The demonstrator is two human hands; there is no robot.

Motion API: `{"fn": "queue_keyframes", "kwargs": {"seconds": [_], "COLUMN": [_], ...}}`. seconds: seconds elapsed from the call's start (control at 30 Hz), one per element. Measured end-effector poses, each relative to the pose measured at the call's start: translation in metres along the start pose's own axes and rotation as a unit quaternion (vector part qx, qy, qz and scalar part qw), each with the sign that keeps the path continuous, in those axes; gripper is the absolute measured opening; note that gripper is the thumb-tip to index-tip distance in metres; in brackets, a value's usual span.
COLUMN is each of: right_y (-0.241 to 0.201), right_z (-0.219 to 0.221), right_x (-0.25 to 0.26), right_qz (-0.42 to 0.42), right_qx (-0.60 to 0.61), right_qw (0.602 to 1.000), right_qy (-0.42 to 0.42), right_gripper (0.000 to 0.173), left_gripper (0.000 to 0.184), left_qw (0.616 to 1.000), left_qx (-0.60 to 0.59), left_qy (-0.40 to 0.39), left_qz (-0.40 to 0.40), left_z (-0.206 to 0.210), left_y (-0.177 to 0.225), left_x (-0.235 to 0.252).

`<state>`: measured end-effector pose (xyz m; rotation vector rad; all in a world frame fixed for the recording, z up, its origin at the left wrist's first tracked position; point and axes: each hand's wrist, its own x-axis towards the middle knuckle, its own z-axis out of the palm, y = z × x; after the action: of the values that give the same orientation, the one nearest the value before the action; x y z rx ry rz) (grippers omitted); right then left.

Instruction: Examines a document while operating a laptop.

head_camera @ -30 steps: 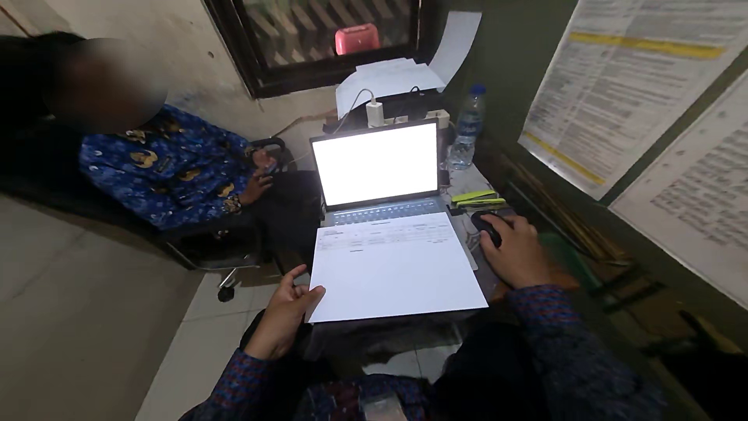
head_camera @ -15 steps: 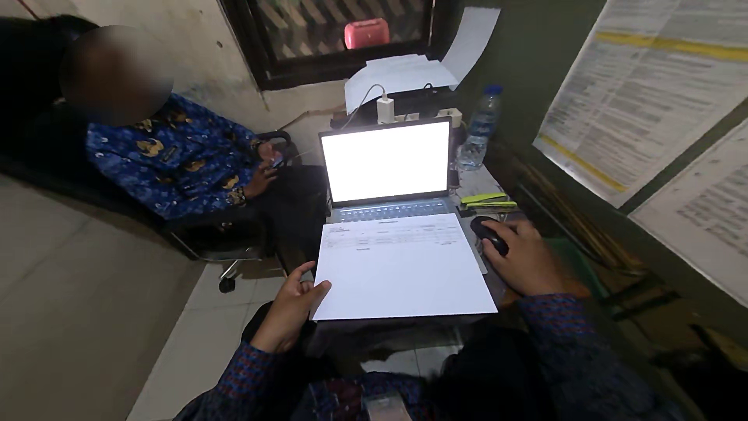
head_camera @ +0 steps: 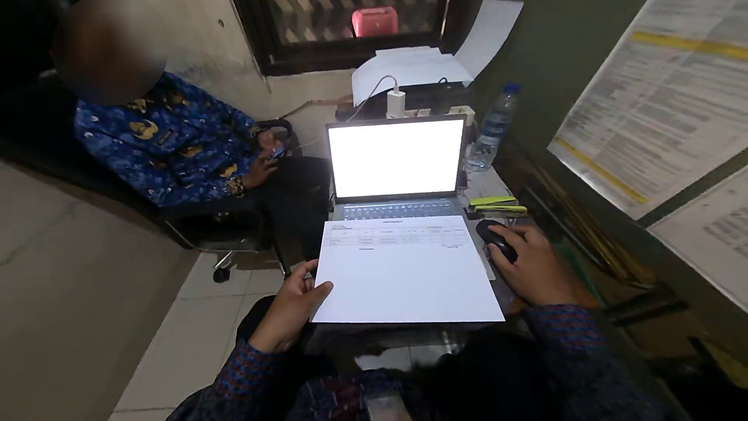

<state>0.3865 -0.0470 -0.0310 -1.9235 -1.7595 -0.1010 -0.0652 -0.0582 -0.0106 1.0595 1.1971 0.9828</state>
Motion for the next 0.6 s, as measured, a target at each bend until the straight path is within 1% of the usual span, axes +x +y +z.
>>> {"fn": "queue_keyframes", "kwargs": {"seconds": [0.33, 0.47, 0.6], "right_y": [0.002, 0.003, 0.002], "right_z": [0.003, 0.003, 0.003], "right_x": [-0.001, -0.001, -0.001], "right_qz": [-0.007, -0.008, 0.009], "right_qx": [0.006, 0.006, -0.002], "right_qw": [1.000, 1.000, 1.000], "right_qy": [0.013, 0.016, 0.023], "right_gripper": [0.046, 0.047, 0.046], "left_gripper": [0.046, 0.046, 0.049], "left_qw": [0.999, 0.999, 1.000], "left_qx": [-0.023, -0.044, -0.015], "left_qy": [-0.020, -0.021, -0.006], "left_qz": [-0.011, -0.015, -0.011], "left_z": [0.001, 0.003, 0.006], "left_y": [0.008, 0.010, 0.013], "left_x": [-0.004, -0.005, -0.007]}}
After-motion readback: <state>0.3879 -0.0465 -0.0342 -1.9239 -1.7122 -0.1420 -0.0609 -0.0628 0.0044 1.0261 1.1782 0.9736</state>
